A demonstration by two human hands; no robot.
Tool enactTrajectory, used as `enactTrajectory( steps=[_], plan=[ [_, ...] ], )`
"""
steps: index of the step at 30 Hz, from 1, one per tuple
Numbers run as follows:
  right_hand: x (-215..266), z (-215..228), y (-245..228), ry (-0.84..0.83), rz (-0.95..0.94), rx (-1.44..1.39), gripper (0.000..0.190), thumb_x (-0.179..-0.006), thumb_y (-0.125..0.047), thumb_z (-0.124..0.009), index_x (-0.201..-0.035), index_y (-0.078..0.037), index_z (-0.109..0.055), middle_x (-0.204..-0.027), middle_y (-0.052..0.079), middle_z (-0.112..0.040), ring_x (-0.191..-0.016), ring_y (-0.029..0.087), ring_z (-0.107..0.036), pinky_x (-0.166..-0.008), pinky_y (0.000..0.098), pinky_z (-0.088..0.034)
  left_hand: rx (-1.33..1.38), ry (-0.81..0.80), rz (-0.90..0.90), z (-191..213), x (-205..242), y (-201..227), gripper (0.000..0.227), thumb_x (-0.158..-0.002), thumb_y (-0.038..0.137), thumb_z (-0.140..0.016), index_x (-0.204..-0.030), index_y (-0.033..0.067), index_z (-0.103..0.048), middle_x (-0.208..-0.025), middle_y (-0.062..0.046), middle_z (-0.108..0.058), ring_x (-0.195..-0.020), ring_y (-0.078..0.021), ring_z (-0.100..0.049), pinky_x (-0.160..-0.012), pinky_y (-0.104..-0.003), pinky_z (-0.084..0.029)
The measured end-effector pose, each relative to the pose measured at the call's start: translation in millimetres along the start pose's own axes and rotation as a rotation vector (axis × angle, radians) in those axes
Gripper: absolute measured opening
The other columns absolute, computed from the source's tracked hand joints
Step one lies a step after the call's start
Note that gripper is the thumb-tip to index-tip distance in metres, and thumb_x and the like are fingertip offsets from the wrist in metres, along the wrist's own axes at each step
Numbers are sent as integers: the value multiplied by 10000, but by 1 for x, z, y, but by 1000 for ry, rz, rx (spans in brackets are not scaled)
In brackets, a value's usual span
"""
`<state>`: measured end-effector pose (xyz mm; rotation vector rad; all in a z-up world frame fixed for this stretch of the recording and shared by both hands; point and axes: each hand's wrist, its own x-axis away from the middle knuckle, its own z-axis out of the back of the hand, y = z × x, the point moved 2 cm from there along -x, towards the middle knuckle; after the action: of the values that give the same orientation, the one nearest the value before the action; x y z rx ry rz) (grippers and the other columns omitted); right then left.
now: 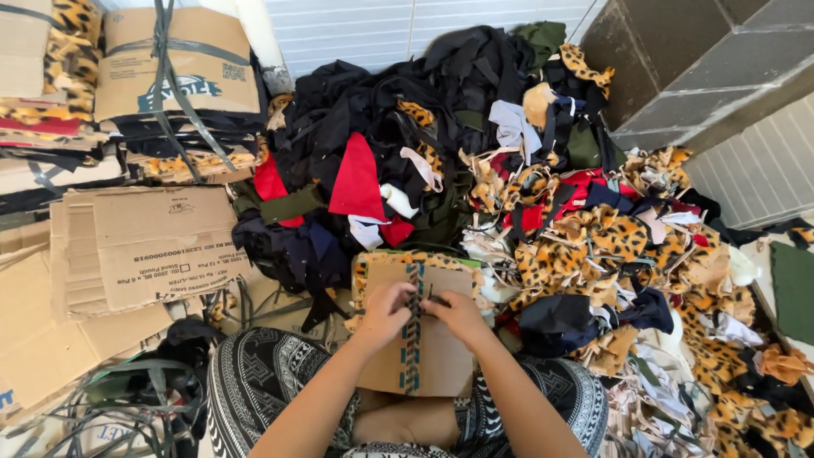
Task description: The person picks up fabric scraps from a large pile, sorts through them, and then uses a plastic strap to bundle cardboard pieces and fabric into a stack.
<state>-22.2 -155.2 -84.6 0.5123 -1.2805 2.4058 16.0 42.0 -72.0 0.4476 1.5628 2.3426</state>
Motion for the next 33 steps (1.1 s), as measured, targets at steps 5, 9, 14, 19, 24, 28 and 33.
enactTrajectory(
  steps=[5,9,14,19,24,28,33],
  plan=[
    [32,11,-48,-6,-78,-146,468,-889,-487,-762,-1126,-84,-787,-1087,151,-769,-1089,329,-703,-849,392,-563,-356,-103,-120,-23,4,1,182,-907,339,-681,-932,166,-732,-945,-11,-463,-899,-250,-477,-844,-359,-413],
    [4,-6,0,16,-100,-307,522,-885,-460,-803,-1187,-36,-763,-1094,192,-758,-1080,338,-705,-857,417,-572,-419,-71,-100,-30,6,5,218,-947,393,-638,-924,208,-751,-946,10,-406,-899,-222,-421,-832,-348,-366],
    [33,10,-65,64,-36,-586,361,-929,-336,-773,-1038,7,-760,-647,55,-519,-611,154,-537,-548,267,-445,-416,-66,-85,-44,8,-18,208,-930,414,-660,-909,218,-726,-994,21,-412,-956,-224,-421,-852,-362,-350],
    [37,17,-79,-24,126,-732,397,-1083,-241,-501,-1362,30,-580,-713,99,-495,-793,218,-520,-876,376,-433,-397,-19,-18,-47,1,-37,283,-919,501,-667,-811,240,-687,-978,60,-422,-921,-196,-413,-842,-350,-341],
    [33,31,-3,282,343,-944,601,-1056,-320,-355,-1585,-34,-359,-1409,127,-521,-1380,229,-421,-1204,368,-219,-369,40,5,-48,3,-34,258,-917,487,-677,-827,248,-714,-979,61,-458,-943,-203,-446,-843,-361,-348],
    [51,14,6,193,79,-461,649,-907,-524,-539,-1463,-189,-545,-1486,36,-596,-1382,208,-532,-1188,411,-397,-385,127,-165,-54,1,-44,292,-940,444,-642,-844,190,-748,-956,22,-461,-923,-257,-442,-739,-399,-299],
    [15,-9,10,261,388,-284,192,-917,-265,-778,-1068,-168,-845,-1033,18,-770,-946,184,-734,-815,300,-589,-360,46,6,-45,4,-34,302,-935,453,-677,-786,192,-702,-988,49,-505,-949,-215,-487,-833,-375,-375]
  ],
)
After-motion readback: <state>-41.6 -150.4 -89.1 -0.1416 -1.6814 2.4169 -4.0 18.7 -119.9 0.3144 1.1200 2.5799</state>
